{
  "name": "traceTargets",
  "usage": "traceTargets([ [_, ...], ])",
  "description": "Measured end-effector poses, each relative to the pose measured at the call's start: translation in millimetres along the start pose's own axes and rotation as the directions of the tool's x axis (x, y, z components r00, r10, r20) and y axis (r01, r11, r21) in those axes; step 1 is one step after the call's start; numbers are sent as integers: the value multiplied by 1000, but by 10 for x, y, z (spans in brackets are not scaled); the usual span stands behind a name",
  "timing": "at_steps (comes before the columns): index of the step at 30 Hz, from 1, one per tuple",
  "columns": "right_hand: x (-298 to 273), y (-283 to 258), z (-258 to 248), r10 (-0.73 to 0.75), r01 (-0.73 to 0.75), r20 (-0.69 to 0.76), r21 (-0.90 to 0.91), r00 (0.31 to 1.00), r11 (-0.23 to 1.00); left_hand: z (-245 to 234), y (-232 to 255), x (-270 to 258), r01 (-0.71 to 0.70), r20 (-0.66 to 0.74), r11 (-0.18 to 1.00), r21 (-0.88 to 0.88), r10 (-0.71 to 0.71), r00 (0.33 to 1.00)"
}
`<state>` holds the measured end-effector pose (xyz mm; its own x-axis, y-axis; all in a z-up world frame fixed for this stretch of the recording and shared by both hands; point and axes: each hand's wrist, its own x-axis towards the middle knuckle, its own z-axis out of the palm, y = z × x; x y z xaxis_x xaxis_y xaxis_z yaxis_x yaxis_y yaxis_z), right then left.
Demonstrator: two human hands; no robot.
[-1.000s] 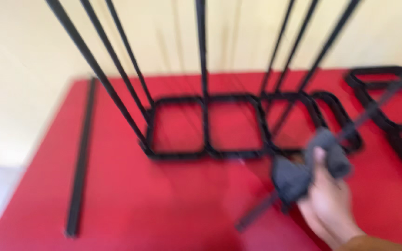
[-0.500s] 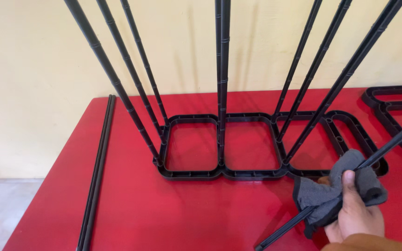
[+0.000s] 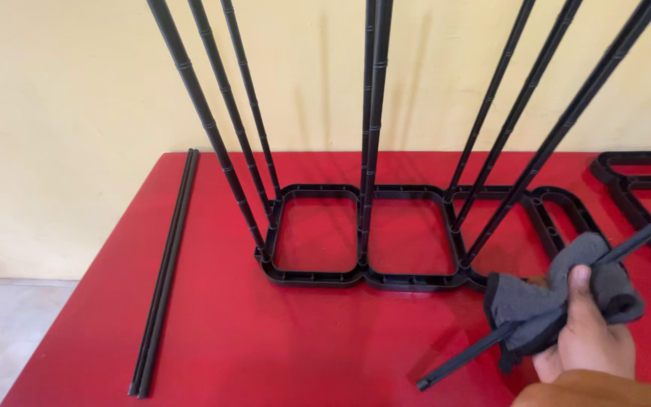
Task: The person wipes several black metal rods with a cloth, then inserts them into a black plastic base frame. They attach a top plastic frame to the rods, completing a partial assembly of a rack-like structure.
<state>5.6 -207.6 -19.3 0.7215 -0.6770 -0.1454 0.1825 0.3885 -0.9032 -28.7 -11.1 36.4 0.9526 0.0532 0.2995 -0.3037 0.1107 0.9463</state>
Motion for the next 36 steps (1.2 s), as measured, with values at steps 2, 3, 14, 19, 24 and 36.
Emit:
traceTargets([
  [2,-14,-161,27,-55,47,185,48,981,998,-65,130,-26,-78,46,996,37,76,996],
  [3,-33,-243,37,-63,44,283,73,957,996,-118,214,-48,-115,82,991,63,109,991],
  [14,178,-911,225,-325,144,486,373,811,917,-13,922,-5,-681,427,715,159,573,700],
  [19,427,-981,257,-302,138,366,411,880,901,542,353,340,-602,462,532,596,386,798],
  [24,579,-866,277,-217,56,392,383,894,922,624,-29,387,-525,531,589,614,184,827],
  [36,1109,-1110,10,-430,253,263,510,864,822,546,-76,397,-434,588,820,374,153,794],
])
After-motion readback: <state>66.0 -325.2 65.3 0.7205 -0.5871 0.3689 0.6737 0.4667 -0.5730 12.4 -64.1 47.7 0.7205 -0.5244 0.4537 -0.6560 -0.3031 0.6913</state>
